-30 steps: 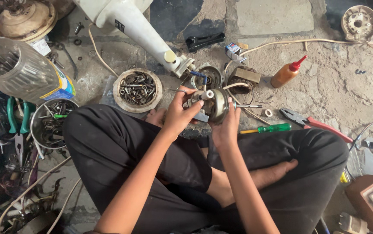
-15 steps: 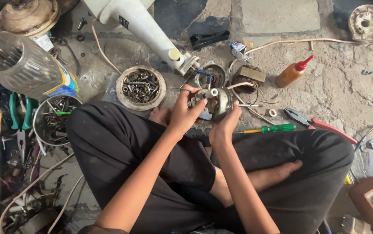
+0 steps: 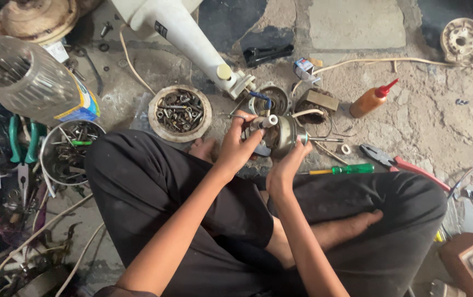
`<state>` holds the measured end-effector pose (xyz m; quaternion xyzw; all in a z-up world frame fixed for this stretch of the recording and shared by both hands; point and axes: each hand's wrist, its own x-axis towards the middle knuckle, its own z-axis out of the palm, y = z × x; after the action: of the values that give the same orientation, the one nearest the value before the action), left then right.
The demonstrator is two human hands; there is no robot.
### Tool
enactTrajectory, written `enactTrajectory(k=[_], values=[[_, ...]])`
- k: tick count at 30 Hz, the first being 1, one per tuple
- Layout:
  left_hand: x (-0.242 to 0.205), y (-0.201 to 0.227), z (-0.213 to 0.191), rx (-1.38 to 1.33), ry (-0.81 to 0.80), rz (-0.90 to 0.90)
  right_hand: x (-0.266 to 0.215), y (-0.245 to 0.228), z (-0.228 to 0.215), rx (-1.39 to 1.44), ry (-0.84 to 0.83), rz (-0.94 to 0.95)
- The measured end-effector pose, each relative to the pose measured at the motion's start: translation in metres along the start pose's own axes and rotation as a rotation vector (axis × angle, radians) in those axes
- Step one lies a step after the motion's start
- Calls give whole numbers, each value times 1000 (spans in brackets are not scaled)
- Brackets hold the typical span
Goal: The person sits on the floor and repairs a small electrical motor by hand. They remove a rotor, use a screwdriver to adjust internal components, and reassemble the motor housing with wires and screws.
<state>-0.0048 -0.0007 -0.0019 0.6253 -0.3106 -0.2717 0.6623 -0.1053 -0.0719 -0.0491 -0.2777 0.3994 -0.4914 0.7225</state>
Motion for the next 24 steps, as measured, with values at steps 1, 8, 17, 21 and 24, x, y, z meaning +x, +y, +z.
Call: enactTrajectory(k=[1,8,17,21,24], values=[[1,-1,-1,-23,-9,-58,0,-1,1,-14,-5,-21],[0,-18,1,211,32,163,-1,-1,3,-44,70,16],[-5,16,8,-33,6,-206,-4,-11,11,-18,61,15],[-4,16,6,-104,-11,-252,-6,-16,17,-61,102,-11],[-2,14,5,-133,-20,-307,-9,-20,21,-128,125,1]])
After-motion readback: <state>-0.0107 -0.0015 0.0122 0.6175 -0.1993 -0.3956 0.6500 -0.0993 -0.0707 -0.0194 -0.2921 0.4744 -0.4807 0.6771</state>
